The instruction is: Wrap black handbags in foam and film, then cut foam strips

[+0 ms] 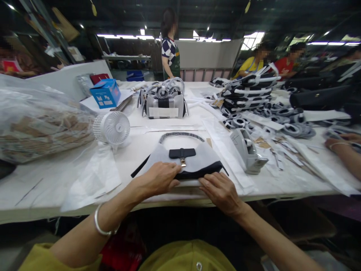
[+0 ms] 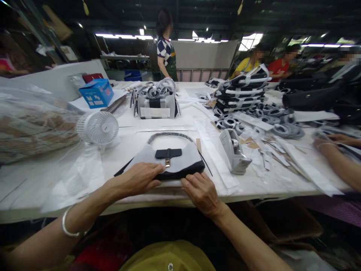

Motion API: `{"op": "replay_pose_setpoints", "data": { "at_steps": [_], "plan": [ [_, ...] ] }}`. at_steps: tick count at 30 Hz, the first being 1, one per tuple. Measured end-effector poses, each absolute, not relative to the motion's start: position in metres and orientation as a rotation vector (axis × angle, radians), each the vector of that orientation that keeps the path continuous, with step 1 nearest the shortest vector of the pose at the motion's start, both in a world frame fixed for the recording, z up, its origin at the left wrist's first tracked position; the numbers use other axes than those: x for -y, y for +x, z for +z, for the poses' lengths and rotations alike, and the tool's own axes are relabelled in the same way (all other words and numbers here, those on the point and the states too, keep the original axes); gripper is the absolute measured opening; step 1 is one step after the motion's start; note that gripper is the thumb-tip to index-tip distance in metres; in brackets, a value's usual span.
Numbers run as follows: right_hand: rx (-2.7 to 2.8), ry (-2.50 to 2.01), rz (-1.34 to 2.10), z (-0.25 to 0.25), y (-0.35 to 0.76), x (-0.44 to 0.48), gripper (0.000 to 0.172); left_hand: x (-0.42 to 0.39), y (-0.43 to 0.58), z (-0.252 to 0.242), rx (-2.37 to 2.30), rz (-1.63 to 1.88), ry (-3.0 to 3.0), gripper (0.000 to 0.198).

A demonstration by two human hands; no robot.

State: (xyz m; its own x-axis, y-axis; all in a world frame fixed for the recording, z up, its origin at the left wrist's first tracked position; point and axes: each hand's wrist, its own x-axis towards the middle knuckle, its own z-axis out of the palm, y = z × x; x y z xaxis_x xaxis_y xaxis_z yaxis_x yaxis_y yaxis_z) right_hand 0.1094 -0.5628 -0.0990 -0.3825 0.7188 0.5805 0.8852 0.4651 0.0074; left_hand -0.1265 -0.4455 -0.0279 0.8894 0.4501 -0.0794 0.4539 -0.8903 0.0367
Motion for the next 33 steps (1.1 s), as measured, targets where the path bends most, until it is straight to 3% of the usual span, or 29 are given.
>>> {"op": "replay_pose_setpoints", "data": {
  "at_steps": [5,11,22,26,30,33],
  "plan": [
    [2.010,-1.383,-0.598,-0.117,0.109,0.561,0.012,0.472,-0.120,-0.084,-1.036,0.288,3.147,0.044],
    [2.029,-1.405,-0.723,-0.102,0.118,0.561,0.047,0.481,-0.122,-0.130,-1.126,0.753,3.190,0.036],
    [2.583,-1.558,-0.741,-0.035,0.087,0.522,0.071,0.481,-0.122,-0.127,-1.105,0.747,3.195,0.036],
    [2.732,-1.671,-0.478,-0.051,0.101,0.509,0.061,0.475,-0.121,-0.122,-1.062,0.709,3.201,0.034],
    [2.674,-1.587,-0.406,-0.069,0.113,0.514,0.044,0.467,-0.125,-0.096,-0.992,0.413,3.167,0.051],
    [2.608,-1.493,-0.437,-0.083,0.117,0.521,0.047,0.463,-0.132,-0.078,-0.994,0.188,3.197,0.047]
  ]
}}
